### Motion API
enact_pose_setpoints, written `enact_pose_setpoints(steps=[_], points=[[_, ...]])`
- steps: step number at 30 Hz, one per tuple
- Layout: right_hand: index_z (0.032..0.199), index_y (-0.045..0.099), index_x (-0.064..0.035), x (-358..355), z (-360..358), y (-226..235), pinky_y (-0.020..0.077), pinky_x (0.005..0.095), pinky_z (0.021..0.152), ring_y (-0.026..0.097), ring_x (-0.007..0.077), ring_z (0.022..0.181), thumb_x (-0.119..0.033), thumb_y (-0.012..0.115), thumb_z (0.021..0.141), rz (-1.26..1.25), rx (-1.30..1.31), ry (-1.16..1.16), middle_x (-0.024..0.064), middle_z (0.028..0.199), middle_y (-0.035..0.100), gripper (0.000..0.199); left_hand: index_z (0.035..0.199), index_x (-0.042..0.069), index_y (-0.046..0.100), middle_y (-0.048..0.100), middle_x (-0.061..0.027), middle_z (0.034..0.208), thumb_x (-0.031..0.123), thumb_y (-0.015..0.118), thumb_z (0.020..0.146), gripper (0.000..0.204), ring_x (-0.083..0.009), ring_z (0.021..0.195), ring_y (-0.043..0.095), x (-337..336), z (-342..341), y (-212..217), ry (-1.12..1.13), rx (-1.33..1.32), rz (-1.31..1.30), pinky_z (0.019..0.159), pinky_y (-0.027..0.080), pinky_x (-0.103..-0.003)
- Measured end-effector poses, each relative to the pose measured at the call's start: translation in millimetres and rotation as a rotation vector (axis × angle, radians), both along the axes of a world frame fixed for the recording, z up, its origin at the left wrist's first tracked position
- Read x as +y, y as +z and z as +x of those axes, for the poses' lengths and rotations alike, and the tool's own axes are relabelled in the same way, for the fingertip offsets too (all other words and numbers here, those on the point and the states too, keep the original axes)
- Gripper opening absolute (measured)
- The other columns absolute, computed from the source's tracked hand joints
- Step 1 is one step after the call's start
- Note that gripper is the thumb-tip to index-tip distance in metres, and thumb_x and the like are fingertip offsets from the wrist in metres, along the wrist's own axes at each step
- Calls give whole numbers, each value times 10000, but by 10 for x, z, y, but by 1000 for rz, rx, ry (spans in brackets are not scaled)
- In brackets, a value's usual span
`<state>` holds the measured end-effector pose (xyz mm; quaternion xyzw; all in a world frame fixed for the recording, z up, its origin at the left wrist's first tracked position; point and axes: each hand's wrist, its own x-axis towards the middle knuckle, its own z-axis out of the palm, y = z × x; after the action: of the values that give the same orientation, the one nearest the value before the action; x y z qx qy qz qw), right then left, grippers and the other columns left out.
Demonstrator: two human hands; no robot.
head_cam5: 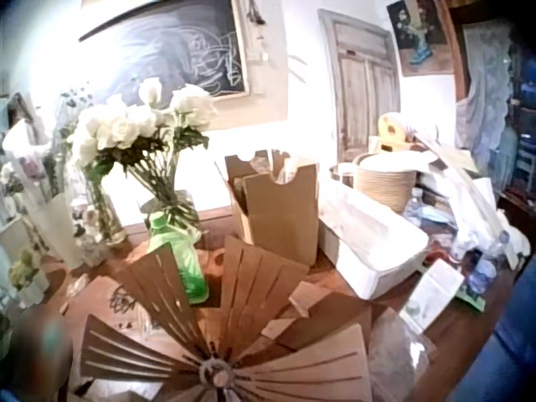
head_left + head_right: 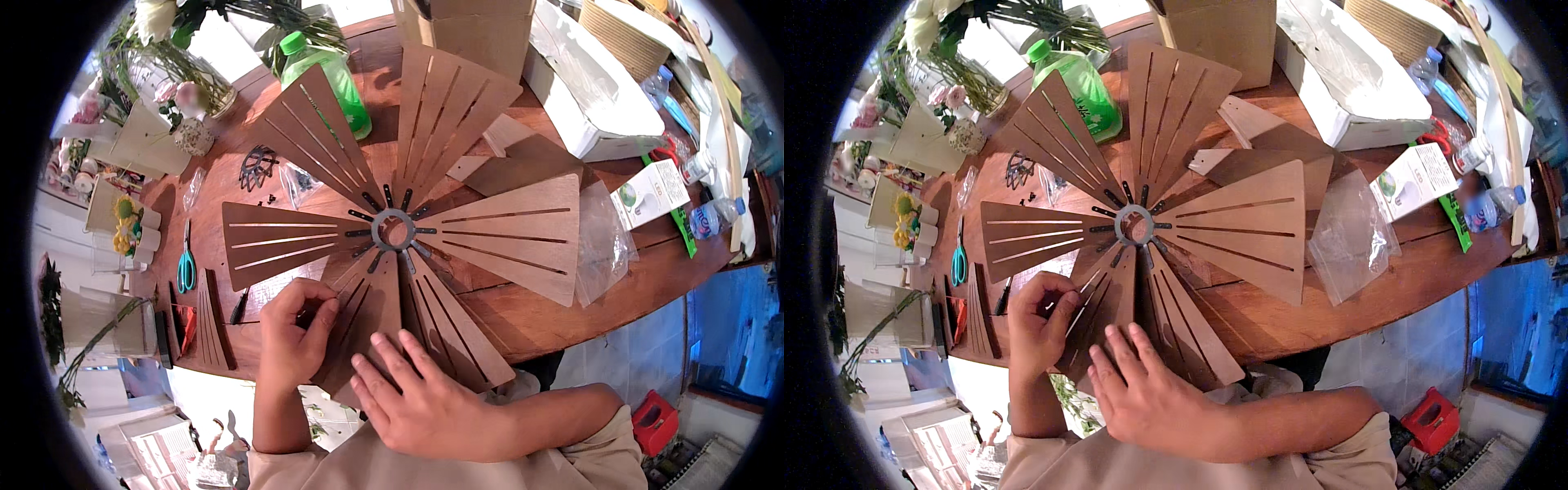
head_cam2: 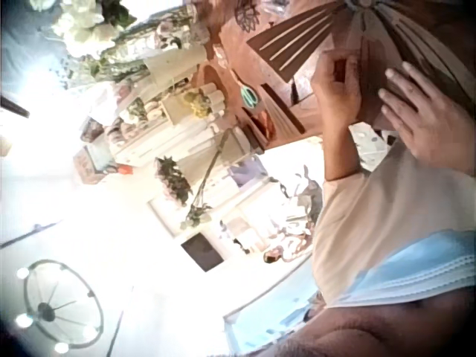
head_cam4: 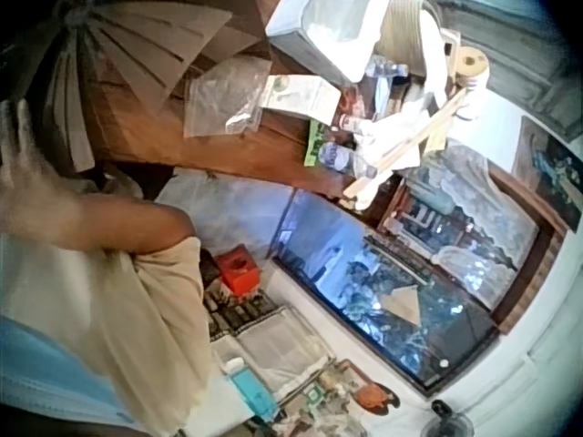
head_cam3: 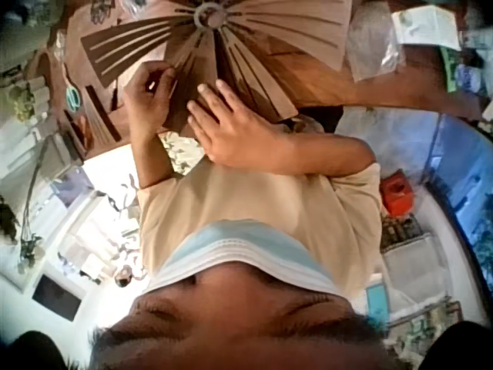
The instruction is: The person assembles a wooden fan by inserting individual slats into a central black hub. They use a small metal tool to secure the slats into place, working methodically around the circular hub to complete the fan structure.
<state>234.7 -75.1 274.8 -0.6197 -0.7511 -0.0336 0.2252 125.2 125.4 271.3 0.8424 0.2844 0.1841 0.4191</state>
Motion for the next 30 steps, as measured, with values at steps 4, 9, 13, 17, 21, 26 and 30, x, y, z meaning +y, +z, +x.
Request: enact_pose_setpoints(steps=[4, 9, 13, 17, 21, 26, 30], points=[[1164, 727, 14, -38, -6, -24, 455, 655, 1074, 629, 442, 1233, -267, 598, 907, 87, 59, 16, 218, 1293, 679, 402, 986, -41, 649, 681, -50, 949, -59, 661, 944, 47, -112, 869, 633, 6, -59, -178, 105, -92, -174, 815, 517, -256], [1193, 704, 42, -67, -15, -120, 433, 613, 1114, 602, 446, 1268, -248, 569, 914, 26, 61, -38, 235, 1314, 662, 424, 987, -40, 656, 685, -56, 940, -57, 670, 933, 59, -134, 858, 642, 30, -52, -215, 31, -107, -78, 816, 524, -273], [1184, 703, 41, -63, -59, -253, 439, 546, 1124, 586, 404, 1290, -237, 589, 911, -3, 46, -63, 224, 1331, 648, 406, 969, -32, 664, 703, -92, 954, -55, 684, 910, 66, -152, 833, 654, 86, 152, -228, -97, -51, 77, 792, 532, -277], [1188, 708, 10, -124, 4, -362, 438, 521, 1131, 586, 390, 1293, -226, 595, 915, -42, 27, -15, 188, 1370, 632, 379, 959, -19, 675, 660, -116, 878, -46, 711, 873, 97, -201, 716, 645, 49, 449, -79, -183, 84, 191, 671, 522, -312], [1201, 712, -7, -154, 48, -409, 458, 511, 1126, 571, 409, 1308, -217, 608, 908, -29, 69, -6, 166, 1391, 623, 375, 950, -18, 722, 652, -107, 868, -39, 741, 849, 105, -204, 674, 629, 35, 576, -112, -202, 66, 196, 627, 503, -309], [1194, 714, 3, -166, 71, -430, 467, 521, 1126, 541, 464, 1331, -211, 616, 909, 1, 81, 3, 163, 1391, 620, 369, 953, -12, 756, 682, -108, 893, -34, 757, 839, 117, -195, 696, 648, -12, 606, -247, -207, 33, 217, 630, 505, -303], [1196, 711, 9, -169, 89, -392, 468, 541, 1123, 510, 502, 1352, -209, 612, 917, -5, 113, 1, 170, 1395, 614, 368, 949, -18, 756, 696, -108, 893, -32, 753, 843, 106, -199, 707, 658, -28, 610, -267, -194, 0, 194, 638, 510, -299]])
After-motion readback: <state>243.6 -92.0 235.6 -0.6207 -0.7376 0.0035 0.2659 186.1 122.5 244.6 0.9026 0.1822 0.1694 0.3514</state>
